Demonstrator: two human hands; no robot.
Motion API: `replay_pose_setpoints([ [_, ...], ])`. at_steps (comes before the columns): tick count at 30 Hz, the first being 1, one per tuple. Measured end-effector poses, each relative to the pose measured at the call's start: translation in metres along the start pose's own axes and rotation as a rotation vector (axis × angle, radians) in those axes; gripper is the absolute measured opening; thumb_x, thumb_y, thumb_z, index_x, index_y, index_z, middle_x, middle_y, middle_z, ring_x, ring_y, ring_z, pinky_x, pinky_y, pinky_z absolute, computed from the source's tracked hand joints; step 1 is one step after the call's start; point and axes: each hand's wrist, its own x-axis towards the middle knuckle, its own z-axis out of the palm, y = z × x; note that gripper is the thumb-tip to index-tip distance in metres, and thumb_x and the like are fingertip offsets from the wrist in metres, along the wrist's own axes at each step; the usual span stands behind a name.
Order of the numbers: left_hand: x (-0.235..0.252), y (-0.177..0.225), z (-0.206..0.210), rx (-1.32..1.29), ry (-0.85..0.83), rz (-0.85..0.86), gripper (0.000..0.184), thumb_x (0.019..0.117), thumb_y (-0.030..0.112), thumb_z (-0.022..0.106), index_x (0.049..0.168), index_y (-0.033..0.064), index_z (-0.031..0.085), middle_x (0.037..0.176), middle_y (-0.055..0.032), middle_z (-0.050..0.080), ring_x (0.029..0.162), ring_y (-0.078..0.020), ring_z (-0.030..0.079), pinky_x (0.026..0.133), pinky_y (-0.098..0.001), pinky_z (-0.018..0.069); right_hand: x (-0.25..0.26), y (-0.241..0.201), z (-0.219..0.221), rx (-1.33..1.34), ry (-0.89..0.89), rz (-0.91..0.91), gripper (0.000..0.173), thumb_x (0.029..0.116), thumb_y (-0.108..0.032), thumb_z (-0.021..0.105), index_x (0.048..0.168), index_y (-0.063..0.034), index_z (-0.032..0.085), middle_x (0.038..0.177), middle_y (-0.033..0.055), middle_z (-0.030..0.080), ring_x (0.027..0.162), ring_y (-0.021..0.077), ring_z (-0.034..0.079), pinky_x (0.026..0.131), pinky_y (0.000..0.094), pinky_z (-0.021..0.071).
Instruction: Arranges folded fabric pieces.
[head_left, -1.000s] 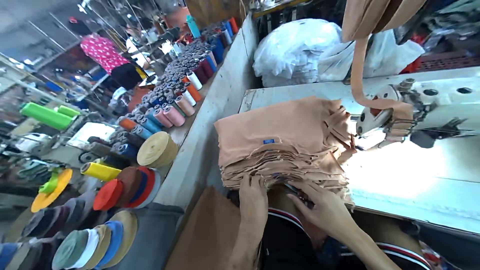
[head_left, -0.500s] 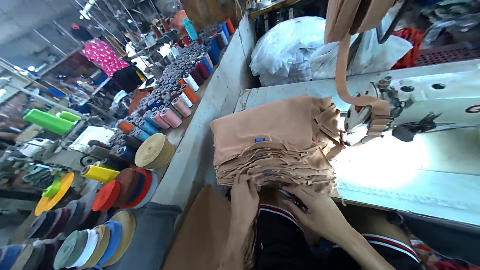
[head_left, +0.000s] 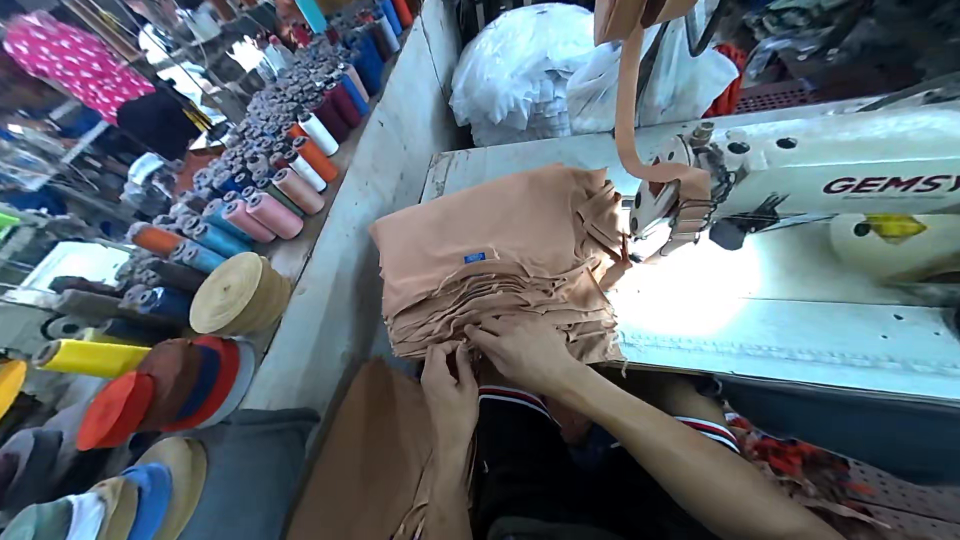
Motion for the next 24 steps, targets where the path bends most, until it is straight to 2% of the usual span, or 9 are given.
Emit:
replay_pose_setpoints([
  [3, -0.002, -0.005, -0.002, 0.021, 0.015, 0.009, 0.016, 0.0989, 0.014, 0.061, 0.101, 0.0021, 0.072, 0.094, -0.0057, 0.069, 0.087, -0.0068, 0.067, 0.08, -0.0218, 0.0572, -0.002, 0.008, -0.003, -0.034, 0.093, 0.04, 0.028, 0.1045, -0.023, 0.052, 0.122, -0.014, 0.072, 0.1, 0.0091, 0.075, 0.082, 0.0299, 0.074, 0.064, 0.048, 0.0598],
  [5, -0.004, -0.007, -0.004, 0.006, 0.024, 0.021, 0.016, 0.0988, 0.014, 0.062, 0.1, 0.0022, 0.072, 0.093, -0.0052, 0.069, 0.086, -0.0056, 0.067, 0.079, -0.0202, 0.057, -0.009, 0.008, -0.008, -0.035, 0.092, 0.071, 0.032, 0.1052, -0.031, 0.052, 0.125, -0.0146, 0.071, 0.1, 0.0088, 0.074, 0.079, 0.0287, 0.073, 0.062, 0.0466, 0.0591],
  [8, -0.008, -0.009, -0.007, -0.016, 0.01, 0.041, 0.014, 0.0981, 0.014, 0.063, 0.099, 0.0031, 0.073, 0.095, -0.0046, 0.069, 0.086, -0.004, 0.067, 0.079, -0.0186, 0.057, -0.026, 0.006, -0.009, -0.022, 0.092, 0.098, 0.034, 0.1039, -0.035, 0.053, 0.125, -0.0157, 0.072, 0.092, 0.0078, 0.071, 0.071, 0.0265, 0.069, 0.056, 0.0436, 0.0551],
  [11, -0.012, -0.01, -0.008, 0.016, -0.014, 0.061, 0.013, 0.0951, 0.014, 0.068, 0.098, 0.0045, 0.076, 0.097, -0.0049, 0.073, 0.088, -0.0043, 0.07, 0.08, -0.0194, 0.0591, -0.046, 0.008, -0.007, 0.013, 0.102, 0.161, 0.034, 0.1031, -0.038, 0.055, 0.123, -0.0168, 0.072, 0.096, 0.007, 0.072, 0.071, 0.0258, 0.07, 0.055, 0.0436, 0.0555],
  [14, -0.012, -0.007, -0.006, 0.061, 0.012, 0.089, 0.015, 0.0949, 0.01, 0.068, 0.106, 0.0023, 0.075, 0.102, -0.0082, 0.074, 0.089, -0.0081, 0.072, 0.08, -0.0233, 0.0612, -0.06, 0.01, -0.003, 0.04, 0.111, 0.209, 0.033, 0.1018, -0.038, 0.057, 0.122, -0.0176, 0.073, 0.096, 0.0061, 0.072, 0.071, 0.0251, 0.07, 0.053, 0.0434, 0.0551],
  [16, -0.008, -0.003, 0.0, 0.082, 0.044, 0.121, 0.015, 0.0955, 0.008, 0.068, 0.106, 0.0028, 0.077, 0.103, -0.0104, 0.073, 0.088, -0.0098, 0.073, 0.079, -0.0238, 0.0628, -0.064, 0.008, -0.004, 0.059, 0.106, 0.22, 0.033, 0.101, -0.037, 0.059, 0.123, -0.017, 0.073, 0.096, 0.0066, 0.072, 0.07, 0.0247, 0.07, 0.053, 0.0434, 0.0554],
  [18, -0.003, 0.004, 0.006, 0.131, 0.038, 0.145, 0.017, 0.0946, 0.014, 0.071, 0.105, 0.0034, 0.078, 0.102, -0.0121, 0.072, 0.091, -0.0125, 0.072, 0.083, -0.0243, 0.0602, -0.064, 0.006, -0.008, 0.068, 0.101, 0.219, 0.033, 0.1015, -0.037, 0.059, 0.124, -0.0167, 0.072, 0.097, 0.0067, 0.073, 0.071, 0.0246, 0.071, 0.054, 0.0434, 0.0559],
  [21, 0.004, 0.009, 0.019, 0.163, 0.038, 0.169, 0.023, 0.0901, 0.024, 0.078, 0.102, 0.0039, 0.078, 0.1, -0.0139, 0.071, 0.089, -0.0162, 0.072, 0.081, -0.0272, 0.0603, -0.064, 0.004, -0.012, 0.063, 0.122, 0.205, 0.033, 0.1006, -0.036, 0.059, 0.123, -0.0159, 0.073, 0.098, 0.0064, 0.073, 0.07, 0.024, 0.071, 0.053, 0.0428, 0.0557],
  [24, 0.009, 0.005, 0.028, 0.172, 0.042, 0.209, 0.014, 0.0935, 0.015, 0.073, 0.099, 0.0031, 0.079, 0.097, -0.0138, 0.071, 0.088, -0.0179, 0.072, 0.08, -0.0283, 0.0606, -0.065, 0.003, -0.011, 0.066, 0.114, 0.203, 0.032, 0.1005, -0.035, 0.06, 0.123, -0.0166, 0.073, 0.098, 0.0068, 0.073, 0.07, 0.0244, 0.07, 0.053, 0.0432, 0.0556],
])
